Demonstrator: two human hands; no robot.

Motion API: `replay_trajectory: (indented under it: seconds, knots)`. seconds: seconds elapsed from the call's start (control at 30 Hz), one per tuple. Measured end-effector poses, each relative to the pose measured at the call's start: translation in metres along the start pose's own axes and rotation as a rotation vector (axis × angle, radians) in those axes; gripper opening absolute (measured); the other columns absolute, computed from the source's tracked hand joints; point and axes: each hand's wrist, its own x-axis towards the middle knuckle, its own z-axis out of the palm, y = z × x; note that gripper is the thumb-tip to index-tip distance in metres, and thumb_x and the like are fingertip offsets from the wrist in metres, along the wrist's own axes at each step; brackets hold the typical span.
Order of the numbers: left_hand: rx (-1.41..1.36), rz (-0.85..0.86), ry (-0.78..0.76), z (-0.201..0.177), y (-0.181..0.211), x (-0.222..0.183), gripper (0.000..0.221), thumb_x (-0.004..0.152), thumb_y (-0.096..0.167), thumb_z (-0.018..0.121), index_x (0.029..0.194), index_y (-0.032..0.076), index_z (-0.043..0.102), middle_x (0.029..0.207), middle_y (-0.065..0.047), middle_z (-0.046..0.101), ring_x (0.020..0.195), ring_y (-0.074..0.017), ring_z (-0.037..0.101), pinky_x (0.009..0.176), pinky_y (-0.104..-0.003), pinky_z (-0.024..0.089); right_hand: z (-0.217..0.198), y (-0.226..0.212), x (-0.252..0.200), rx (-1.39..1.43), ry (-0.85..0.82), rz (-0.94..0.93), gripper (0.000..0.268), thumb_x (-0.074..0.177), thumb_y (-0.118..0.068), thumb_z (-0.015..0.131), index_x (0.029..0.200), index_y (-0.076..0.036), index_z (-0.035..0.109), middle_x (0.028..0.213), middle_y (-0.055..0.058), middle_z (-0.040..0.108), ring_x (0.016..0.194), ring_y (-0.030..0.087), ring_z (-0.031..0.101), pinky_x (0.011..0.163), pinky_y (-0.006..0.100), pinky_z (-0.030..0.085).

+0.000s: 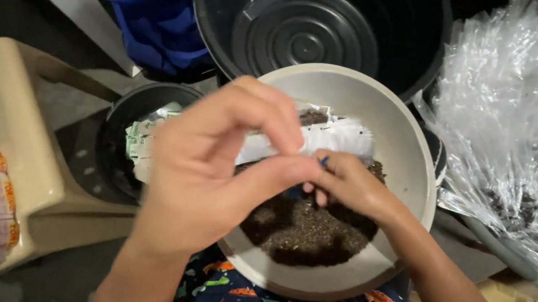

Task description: The person fills small plastic bags with a dark soil-like substance from a bowl using a small blue spoon, and then places the filled bags into a larger container.

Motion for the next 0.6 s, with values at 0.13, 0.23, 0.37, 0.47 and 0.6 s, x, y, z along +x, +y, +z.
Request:
replay_trajectory:
  seconds: [0.13,0.23,0.37,0.47,0.6]
  knots:
    - [-0.049,-0.003,0.048,0.0,-0.002,-0.004,0.022,0.09,-0.007,0.075,0.098,0.006,0.06,0.09,-0.009,0.067,0.084,-0.0162,0.068,0.084,-0.025,0.061,0.021,0.023,0.007,-0.196,-0.133,0.236,0.023,0.108,-0.019,0.049,0.112,-0.005,0.067,0.085,0.008,0.076,0.057,0.009,0.07,0.056,0.02,0.064]
    - [-0.099,-0.022,0.048,0.006,-0.039,-0.02,0.04,0.083,-0.008,0.081,0.098,0.009,0.048,0.085,-0.006,0.062,0.078,-0.0162,0.07,0.074,-0.025,0.062,0.023,0.045,0.007,-0.039,-0.066,0.36,0.026,0.11,-0.019,0.049,0.11,-0.002,0.07,0.073,0.011,0.075,0.054,0.013,0.07,0.053,0.021,0.06]
    - [-0.023,-0.289,0.074,0.025,-0.1,-0.067,0.029,0.078,0.009,0.088,0.085,0.012,0.059,0.084,-0.003,0.072,0.079,-0.0113,0.068,0.081,-0.026,0.056,0.003,0.043,-0.012,0.509,0.249,0.138,0.033,0.105,-0.032,0.057,0.097,-0.002,0.068,0.063,0.01,0.063,0.048,0.017,0.06,0.044,0.028,0.05]
    - [0.043,-0.432,0.099,0.042,-0.119,-0.081,0.035,0.072,0.023,0.093,0.087,0.01,0.064,0.082,-0.006,0.078,0.078,-0.0149,0.073,0.081,-0.03,0.055,-0.011,0.007,-0.038,0.55,0.37,-0.083,0.037,0.105,-0.034,0.056,0.096,0.0,0.065,0.055,0.016,0.06,0.037,0.023,0.062,0.032,0.027,0.043]
    - [0.096,-0.517,0.064,0.053,-0.111,-0.064,0.057,0.073,0.03,0.09,0.115,0.007,0.059,0.094,-0.008,0.08,0.084,-0.0152,0.074,0.087,-0.033,0.055,-0.039,-0.015,-0.062,0.032,0.299,-0.738,0.021,0.104,-0.009,0.053,0.091,0.001,0.066,0.096,0.02,0.072,0.097,0.033,0.072,0.076,0.039,0.062]
